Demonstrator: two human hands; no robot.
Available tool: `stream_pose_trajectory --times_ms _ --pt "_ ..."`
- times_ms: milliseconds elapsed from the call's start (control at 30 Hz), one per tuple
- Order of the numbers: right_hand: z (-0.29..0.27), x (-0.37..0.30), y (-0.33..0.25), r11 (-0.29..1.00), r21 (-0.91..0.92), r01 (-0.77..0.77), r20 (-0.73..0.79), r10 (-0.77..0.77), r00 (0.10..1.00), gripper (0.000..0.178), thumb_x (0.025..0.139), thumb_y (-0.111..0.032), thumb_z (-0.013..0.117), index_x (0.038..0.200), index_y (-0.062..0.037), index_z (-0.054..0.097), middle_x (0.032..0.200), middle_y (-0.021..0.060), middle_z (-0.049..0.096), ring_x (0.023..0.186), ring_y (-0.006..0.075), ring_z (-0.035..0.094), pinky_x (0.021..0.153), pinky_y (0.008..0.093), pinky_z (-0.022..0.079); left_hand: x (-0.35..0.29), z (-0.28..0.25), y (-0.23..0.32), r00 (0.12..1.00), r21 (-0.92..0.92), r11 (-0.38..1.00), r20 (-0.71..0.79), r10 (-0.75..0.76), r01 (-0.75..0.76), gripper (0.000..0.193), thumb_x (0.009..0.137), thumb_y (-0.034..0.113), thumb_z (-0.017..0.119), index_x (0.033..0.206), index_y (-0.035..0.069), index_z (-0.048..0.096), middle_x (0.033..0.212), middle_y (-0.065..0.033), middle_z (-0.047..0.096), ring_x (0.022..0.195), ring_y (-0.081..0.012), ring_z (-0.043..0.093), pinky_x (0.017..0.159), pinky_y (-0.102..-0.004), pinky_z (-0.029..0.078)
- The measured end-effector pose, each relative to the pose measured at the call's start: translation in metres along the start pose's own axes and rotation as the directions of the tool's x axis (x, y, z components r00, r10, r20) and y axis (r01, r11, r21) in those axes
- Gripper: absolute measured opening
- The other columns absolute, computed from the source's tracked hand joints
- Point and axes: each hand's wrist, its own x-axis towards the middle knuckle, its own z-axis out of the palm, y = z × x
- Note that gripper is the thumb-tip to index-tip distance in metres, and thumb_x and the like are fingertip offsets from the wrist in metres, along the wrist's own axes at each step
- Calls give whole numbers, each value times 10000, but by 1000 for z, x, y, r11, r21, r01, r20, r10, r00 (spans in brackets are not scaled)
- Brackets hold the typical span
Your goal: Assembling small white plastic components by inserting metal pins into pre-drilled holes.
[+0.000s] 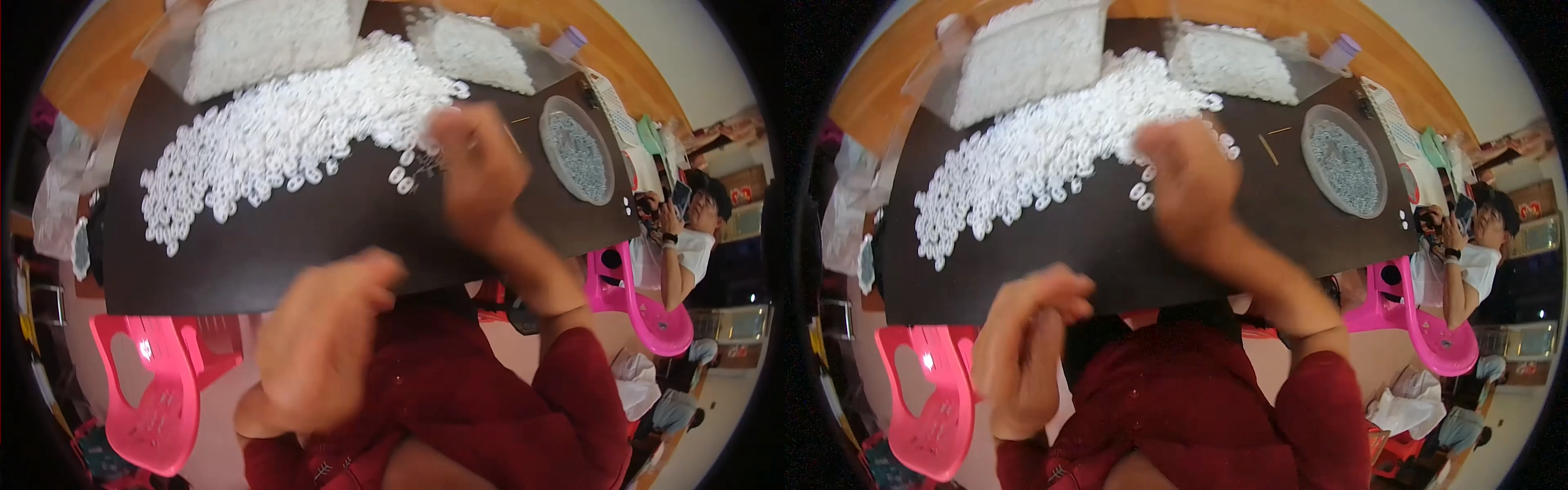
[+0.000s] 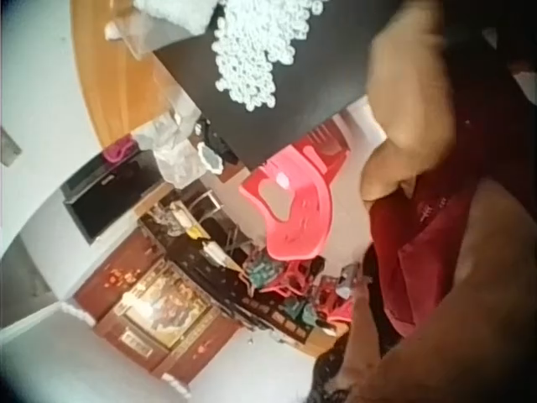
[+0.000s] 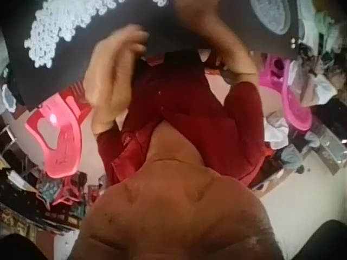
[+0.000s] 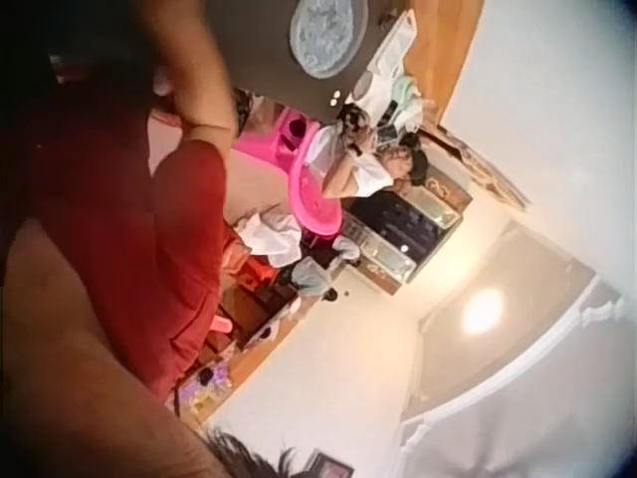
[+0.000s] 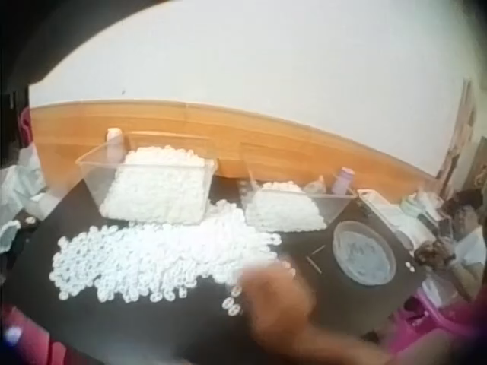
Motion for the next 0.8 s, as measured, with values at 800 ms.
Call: stream_pose_trajectory --times_ms 800 --pt "32 24 78 921 153 358 406 -389 827 135 735 -80 685 869 -87 673 781 78 611 772 273 571 698 370 461 13 -4 -36 973 150 969 -91 211 -196 139 858 69 608 957 -14 661 832 -103 671 656 -155 614 579 -238 489"
